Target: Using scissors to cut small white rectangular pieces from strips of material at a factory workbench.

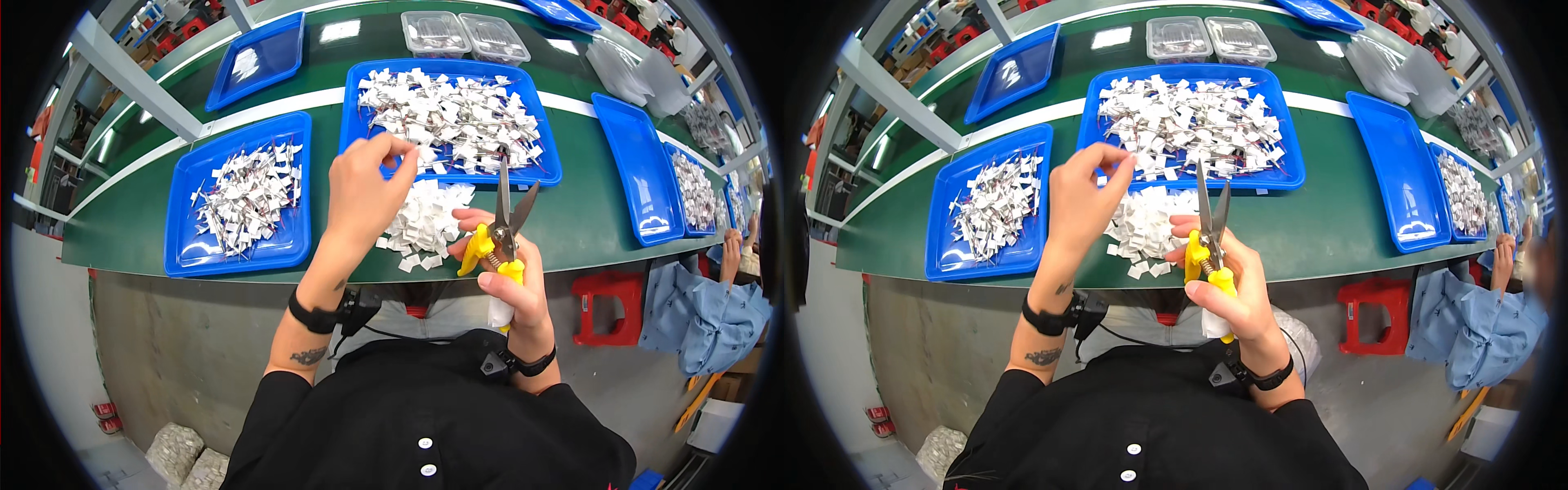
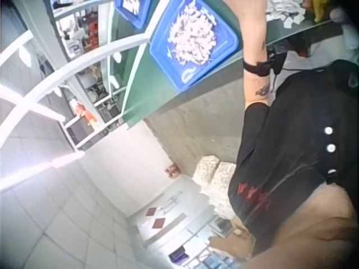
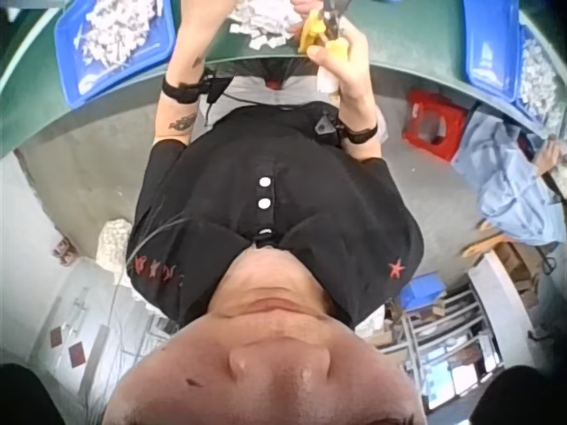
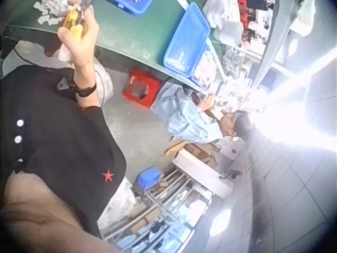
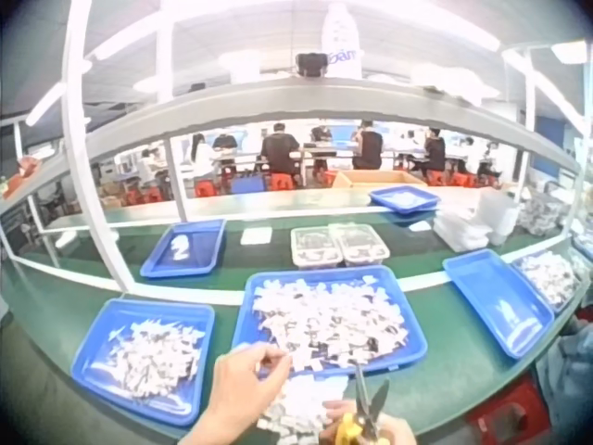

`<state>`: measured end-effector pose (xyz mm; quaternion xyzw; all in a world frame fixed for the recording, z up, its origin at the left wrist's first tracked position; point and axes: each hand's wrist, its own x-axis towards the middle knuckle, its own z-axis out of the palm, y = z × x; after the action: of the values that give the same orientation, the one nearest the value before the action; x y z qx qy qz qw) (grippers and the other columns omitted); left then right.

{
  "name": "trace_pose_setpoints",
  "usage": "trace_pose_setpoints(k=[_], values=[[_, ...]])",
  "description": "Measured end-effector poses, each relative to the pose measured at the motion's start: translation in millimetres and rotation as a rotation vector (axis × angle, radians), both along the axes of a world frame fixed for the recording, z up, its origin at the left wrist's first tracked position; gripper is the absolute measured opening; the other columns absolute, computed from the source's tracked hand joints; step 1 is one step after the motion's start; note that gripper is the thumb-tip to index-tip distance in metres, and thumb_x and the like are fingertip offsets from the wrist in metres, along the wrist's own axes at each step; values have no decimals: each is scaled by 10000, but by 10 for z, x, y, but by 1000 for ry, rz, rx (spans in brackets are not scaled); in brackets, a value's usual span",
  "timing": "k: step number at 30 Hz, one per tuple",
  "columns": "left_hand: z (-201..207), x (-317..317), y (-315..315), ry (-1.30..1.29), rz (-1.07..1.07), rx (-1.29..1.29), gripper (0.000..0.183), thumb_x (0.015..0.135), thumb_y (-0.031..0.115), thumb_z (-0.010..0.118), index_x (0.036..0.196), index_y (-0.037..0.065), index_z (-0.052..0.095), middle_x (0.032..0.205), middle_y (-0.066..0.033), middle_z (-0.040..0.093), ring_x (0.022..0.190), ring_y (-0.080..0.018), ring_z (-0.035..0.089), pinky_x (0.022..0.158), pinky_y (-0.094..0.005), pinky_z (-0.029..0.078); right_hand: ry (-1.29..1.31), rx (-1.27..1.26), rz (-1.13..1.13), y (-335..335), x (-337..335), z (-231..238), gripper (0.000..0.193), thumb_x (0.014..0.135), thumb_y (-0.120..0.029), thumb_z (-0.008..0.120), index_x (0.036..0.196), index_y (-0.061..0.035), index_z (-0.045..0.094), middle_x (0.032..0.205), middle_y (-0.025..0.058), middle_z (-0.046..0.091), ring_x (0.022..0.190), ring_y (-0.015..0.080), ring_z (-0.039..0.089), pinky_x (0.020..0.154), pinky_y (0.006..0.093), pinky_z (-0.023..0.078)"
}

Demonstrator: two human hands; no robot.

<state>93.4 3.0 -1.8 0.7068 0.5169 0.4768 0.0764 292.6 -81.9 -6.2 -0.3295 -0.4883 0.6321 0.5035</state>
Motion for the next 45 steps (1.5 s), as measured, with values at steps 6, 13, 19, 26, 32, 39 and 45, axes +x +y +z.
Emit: trace_pose_setpoints(k=[6, 13, 19, 26, 32, 39, 45], values=[[-1, -10, -483, -90, -161, 10, 60, 752, 30, 726, 781, 18, 674, 709, -81, 663, 642, -204, 616, 571, -306, 481, 15, 72, 79, 121, -39, 67, 645, 664, -168, 671, 1263, 45, 561, 1402, 196, 442, 1005, 233, 618, 919, 367, 464], [-144, -147, -683, -426, -316, -546, 82, 796, 9, 712, 877, -3, 708, 779, -42, 686, 655, -51, 558, 566, -217, 422, -1, 59, 263, 156, -81, 56, 648, 660, -148, 648, 1269, 51, 551, 1329, 180, 502, 1014, 220, 609, 946, 365, 463], [-67, -308, -627, -547, -639, -873, 140, 811, 12, 718, 943, -37, 722, 789, -49, 665, 657, -34, 544, 583, -194, 417, 12, 143, 398, 201, -93, 43, 623, 654, -113, 641, 1248, 58, 559, 1309, 204, 523, 1148, 269, 546, 980, 382, 436], [-154, -321, -713, -933, -558, -683, 130, 841, 14, 715, 944, -63, 696, 884, -78, 697, 768, -68, 618, 661, -211, 495, -378, 236, 31, -33, -69, 84, 569, 644, -101, 675, 1191, 24, 584, 1133, 178, 590, 1024, 293, 586, 912, 361, 458], [-149, -274, -765, -1076, -575, -586, 114, 842, -12, 715, 939, -64, 687, 896, -91, 693, 816, -110, 643, 728, -234, 530, -749, 416, -102, -186, -192, 112, 547, 630, -44, 679, 1167, -10, 583, 954, 145, 588, 842, 302, 610, 775, 342, 497], [-158, -243, -818, -1136, -581, -576, 110, 844, -25, 710, 945, -57, 681, 910, -79, 684, 838, -104, 635, 735, -227, 523, -809, 415, -129, -190, -233, 110, 548, 634, -49, 685, 1170, -14, 580, 950, 146, 584, 836, 313, 610, 762, 355, 498], [-136, -218, -840, -1156, -564, -581, 95, 844, -27, 709, 933, -53, 686, 886, -69, 676, 809, -92, 617, 715, -217, 505, -782, 395, -95, -193, -218, 110, 542, 626, -45, 679, 1158, -10, 583, 955, 147, 590, 844, 318, 615, 763, 360, 502]])
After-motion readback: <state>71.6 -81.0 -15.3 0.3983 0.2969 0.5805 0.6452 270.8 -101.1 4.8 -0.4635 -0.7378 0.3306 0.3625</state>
